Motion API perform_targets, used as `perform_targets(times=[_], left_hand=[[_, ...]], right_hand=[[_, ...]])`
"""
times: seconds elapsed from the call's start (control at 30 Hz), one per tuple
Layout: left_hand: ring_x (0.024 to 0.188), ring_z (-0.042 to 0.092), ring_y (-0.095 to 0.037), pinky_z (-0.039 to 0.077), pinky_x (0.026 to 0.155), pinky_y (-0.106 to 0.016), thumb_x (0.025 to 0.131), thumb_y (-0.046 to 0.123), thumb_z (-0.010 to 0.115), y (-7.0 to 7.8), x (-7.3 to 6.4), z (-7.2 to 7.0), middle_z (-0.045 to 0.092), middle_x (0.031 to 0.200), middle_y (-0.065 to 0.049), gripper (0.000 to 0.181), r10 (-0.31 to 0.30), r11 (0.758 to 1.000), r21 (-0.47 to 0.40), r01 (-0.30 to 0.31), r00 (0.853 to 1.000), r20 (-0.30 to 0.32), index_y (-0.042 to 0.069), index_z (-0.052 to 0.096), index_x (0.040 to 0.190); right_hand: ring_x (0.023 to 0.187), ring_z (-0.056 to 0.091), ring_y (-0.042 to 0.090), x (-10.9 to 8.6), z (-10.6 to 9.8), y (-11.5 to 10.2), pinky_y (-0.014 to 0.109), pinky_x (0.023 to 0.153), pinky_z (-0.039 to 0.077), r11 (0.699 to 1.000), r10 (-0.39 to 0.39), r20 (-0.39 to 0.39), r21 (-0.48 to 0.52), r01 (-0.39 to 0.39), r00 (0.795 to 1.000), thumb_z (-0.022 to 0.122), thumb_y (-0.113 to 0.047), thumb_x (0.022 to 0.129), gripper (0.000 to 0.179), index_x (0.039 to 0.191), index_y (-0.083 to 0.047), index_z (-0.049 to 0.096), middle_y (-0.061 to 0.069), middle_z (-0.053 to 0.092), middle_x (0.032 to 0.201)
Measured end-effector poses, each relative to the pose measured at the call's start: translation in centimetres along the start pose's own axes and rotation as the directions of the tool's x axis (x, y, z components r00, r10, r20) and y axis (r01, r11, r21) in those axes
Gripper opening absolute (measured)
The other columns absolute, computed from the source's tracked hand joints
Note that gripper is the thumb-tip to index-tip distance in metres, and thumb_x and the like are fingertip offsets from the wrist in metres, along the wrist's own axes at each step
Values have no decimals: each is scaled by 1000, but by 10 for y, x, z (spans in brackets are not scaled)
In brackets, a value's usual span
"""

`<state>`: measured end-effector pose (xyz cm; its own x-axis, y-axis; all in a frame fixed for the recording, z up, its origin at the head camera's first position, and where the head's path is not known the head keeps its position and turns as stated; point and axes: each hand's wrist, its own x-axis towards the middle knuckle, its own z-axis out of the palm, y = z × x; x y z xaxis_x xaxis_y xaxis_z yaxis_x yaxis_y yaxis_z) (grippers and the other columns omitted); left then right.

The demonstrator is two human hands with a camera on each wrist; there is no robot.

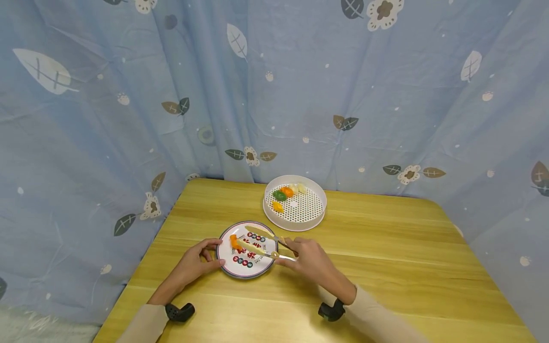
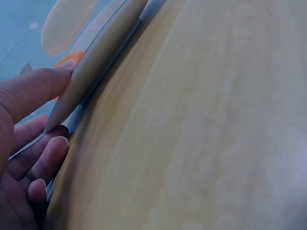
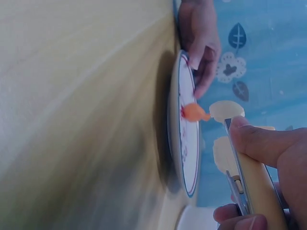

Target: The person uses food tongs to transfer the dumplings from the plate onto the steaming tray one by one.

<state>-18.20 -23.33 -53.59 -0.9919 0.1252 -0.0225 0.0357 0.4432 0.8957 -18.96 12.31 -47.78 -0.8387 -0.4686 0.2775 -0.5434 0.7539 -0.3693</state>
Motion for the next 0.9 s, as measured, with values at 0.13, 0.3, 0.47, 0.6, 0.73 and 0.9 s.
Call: perform_targets(times=[0.13,0.3,0.47,0.6,0.73,0.9], left_hand=[[85,55,-22,44,72,-28,83,32,89,1,-1,-1,62,116,-8,60,6,1000,-3,-6,1000,3,20,63,136],[85,54,-22,44,73,-28,83,30,88,1,-1,-1,61,118,-10,61,4,1000,-18,-4,1000,5,18,63,137],[85,53,-23,42,72,-28,84,25,88,0,-1,0,61,119,-10,60,2,1000,-20,-2,1000,-2,17,62,138],[85,53,-23,42,72,-28,85,23,88,0,0,1,61,118,-9,59,4,1000,-14,-4,1000,-5,18,62,138],[84,53,-23,43,72,-28,84,26,88,2,-1,0,62,117,-9,58,12,1000,-14,-12,1000,-1,18,63,136],[85,53,-23,43,72,-28,83,29,89,4,-3,0,62,116,-10,59,14,1000,-26,-14,1000,2,18,64,135]], right_hand=[[61,42,7,-3,5,-3,25,56,39,1000,-27,7,7,27,1000,80,-56,83,61,123,-11,75,-5,54,69],[61,41,6,-5,13,-3,24,56,39,998,-59,14,14,59,998,80,-56,83,58,121,-14,76,-6,52,69],[62,45,6,-8,18,-5,24,58,41,998,-65,34,6,64,997,79,-57,85,62,128,-12,74,-3,62,77],[64,46,6,-7,23,-5,24,60,42,998,-60,43,-3,60,997,74,-61,87,66,131,-12,72,-2,65,81],[63,45,6,-6,29,-5,25,59,40,998,-57,46,0,57,997,70,-64,88,69,133,-12,71,-3,63,79],[66,49,6,-5,34,-7,26,62,45,998,-59,40,5,58,997,72,-61,88,67,132,-11,71,-1,69,86]])
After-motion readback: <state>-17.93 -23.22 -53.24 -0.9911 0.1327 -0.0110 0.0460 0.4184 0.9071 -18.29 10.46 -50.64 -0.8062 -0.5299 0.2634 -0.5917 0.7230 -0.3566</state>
